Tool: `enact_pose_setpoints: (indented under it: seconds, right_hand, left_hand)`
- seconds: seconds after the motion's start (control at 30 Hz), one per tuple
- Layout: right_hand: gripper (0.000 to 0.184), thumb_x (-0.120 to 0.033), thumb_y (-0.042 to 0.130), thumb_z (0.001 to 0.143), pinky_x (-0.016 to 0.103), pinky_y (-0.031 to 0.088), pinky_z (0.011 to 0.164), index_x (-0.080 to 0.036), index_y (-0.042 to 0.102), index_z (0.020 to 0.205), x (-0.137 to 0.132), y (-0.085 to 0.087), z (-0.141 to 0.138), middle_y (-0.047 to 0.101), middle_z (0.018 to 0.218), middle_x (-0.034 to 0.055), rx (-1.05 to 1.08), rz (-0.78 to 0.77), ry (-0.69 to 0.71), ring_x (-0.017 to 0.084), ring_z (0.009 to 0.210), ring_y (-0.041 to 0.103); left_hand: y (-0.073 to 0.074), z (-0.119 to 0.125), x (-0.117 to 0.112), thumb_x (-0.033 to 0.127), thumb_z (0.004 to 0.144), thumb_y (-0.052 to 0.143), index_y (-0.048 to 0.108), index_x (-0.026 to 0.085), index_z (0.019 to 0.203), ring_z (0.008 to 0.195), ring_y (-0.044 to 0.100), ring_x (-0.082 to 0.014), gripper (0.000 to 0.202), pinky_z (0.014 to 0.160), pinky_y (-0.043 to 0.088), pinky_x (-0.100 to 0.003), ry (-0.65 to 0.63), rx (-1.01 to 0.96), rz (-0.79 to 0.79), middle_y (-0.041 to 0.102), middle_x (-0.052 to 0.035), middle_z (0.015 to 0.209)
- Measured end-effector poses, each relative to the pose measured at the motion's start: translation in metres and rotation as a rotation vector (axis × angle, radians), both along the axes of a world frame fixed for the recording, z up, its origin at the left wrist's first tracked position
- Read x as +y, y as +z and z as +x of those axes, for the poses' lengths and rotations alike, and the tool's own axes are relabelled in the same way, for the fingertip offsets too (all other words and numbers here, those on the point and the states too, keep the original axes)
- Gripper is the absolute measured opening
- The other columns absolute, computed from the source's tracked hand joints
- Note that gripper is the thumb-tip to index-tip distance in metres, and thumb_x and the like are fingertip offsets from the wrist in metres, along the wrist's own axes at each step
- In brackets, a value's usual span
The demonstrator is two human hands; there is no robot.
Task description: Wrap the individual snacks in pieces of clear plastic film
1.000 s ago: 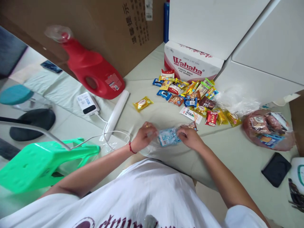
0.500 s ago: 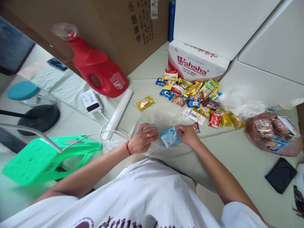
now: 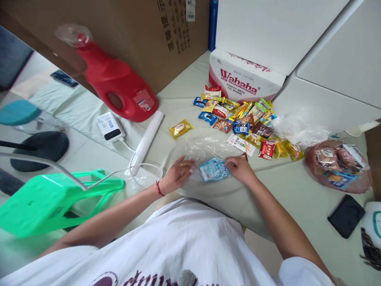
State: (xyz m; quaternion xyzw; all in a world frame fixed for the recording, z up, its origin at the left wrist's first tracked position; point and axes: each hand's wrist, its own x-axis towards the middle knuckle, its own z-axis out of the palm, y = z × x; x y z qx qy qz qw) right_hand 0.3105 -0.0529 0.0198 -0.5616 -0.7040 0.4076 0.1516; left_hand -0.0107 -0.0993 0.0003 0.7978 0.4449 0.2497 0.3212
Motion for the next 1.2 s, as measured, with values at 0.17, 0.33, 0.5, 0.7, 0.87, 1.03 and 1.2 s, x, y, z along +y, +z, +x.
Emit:
enact_pose_setpoints:
  seconds: [0.17,0.33,0.5,0.7,0.87,1.03,1.2]
  right_hand:
    - [0.03,-0.041,0.056,0.092,0.032,0.053,0.085,-0.021,0.072,0.076,-0.003,-0.004,0.005,0.075,0.081,0.0048,-0.072,-0.028,-0.029,0.025,0.098,0.072]
    - [0.027,-0.04,0.056,0.096,0.03,0.048,0.077,-0.023,0.075,0.087,-0.011,0.018,0.004,0.078,0.094,0.0075,-0.44,-0.02,0.128,0.024,0.091,0.07]
    - [0.038,-0.049,0.049,0.102,0.034,0.042,0.077,-0.022,0.076,0.105,0.026,0.059,-0.005,0.074,0.097,0.0138,-0.625,0.259,0.131,0.028,0.092,0.063]
    - [0.046,-0.044,0.068,0.092,0.041,0.04,0.094,-0.014,0.068,0.126,0.099,0.03,-0.056,0.069,0.118,0.0182,-0.599,0.389,0.321,0.035,0.115,0.053]
    - [0.012,-0.021,0.066,0.089,0.032,0.039,0.081,-0.016,0.075,0.095,0.106,0.021,-0.068,0.07,0.081,0.0088,-0.492,0.183,0.326,0.026,0.092,0.06]
    - [0.02,-0.025,0.053,0.099,0.027,0.041,0.077,-0.018,0.071,0.099,0.063,0.05,-0.054,0.07,0.088,0.0057,-0.143,0.287,0.416,0.019,0.082,0.062]
    - [0.024,-0.021,0.048,0.104,0.03,0.04,0.076,-0.02,0.071,0.098,0.001,0.045,-0.056,0.065,0.092,0.0089,-0.27,0.462,0.706,0.022,0.091,0.057]
  left_hand:
    - [-0.006,0.007,0.008,0.03,0.098,0.049,0.057,0.021,0.057,0.094,0.067,-0.0241,0.044,0.091,0.05,-0.043,0.4,0.123,-0.026,0.073,-0.0078,0.08]
    - [-0.004,0.017,0.012,0.033,0.088,0.065,0.057,0.021,0.058,0.103,0.057,-0.0311,0.033,0.084,0.041,-0.045,0.581,0.38,-0.033,0.069,-0.009,0.086]
    - [-0.006,0.021,0.013,0.033,0.089,0.063,0.059,0.021,0.063,0.098,0.054,-0.0299,0.03,0.081,0.04,-0.044,0.596,0.384,-0.014,0.068,-0.0094,0.089]
    - [-0.007,0.02,0.012,0.033,0.09,0.063,0.058,0.021,0.061,0.097,0.055,-0.0304,0.032,0.081,0.041,-0.045,0.61,0.349,0.0,0.067,-0.0096,0.088]
    - [-0.008,0.022,0.013,0.038,0.088,0.068,0.071,0.022,0.1,0.11,0.054,-0.0358,0.02,0.09,0.044,-0.05,0.651,0.356,-0.022,0.067,-0.0136,0.112]
    - [-0.008,0.025,0.015,0.037,0.084,0.072,0.069,0.023,0.122,0.12,0.049,-0.0392,0.04,0.096,0.043,-0.055,0.653,0.337,-0.025,0.061,-0.016,0.128]
    - [-0.008,0.027,0.017,0.028,0.085,0.07,0.071,0.022,0.08,0.124,0.048,-0.0376,0.007,0.094,0.043,-0.053,0.628,0.266,0.002,0.063,-0.0125,0.126]
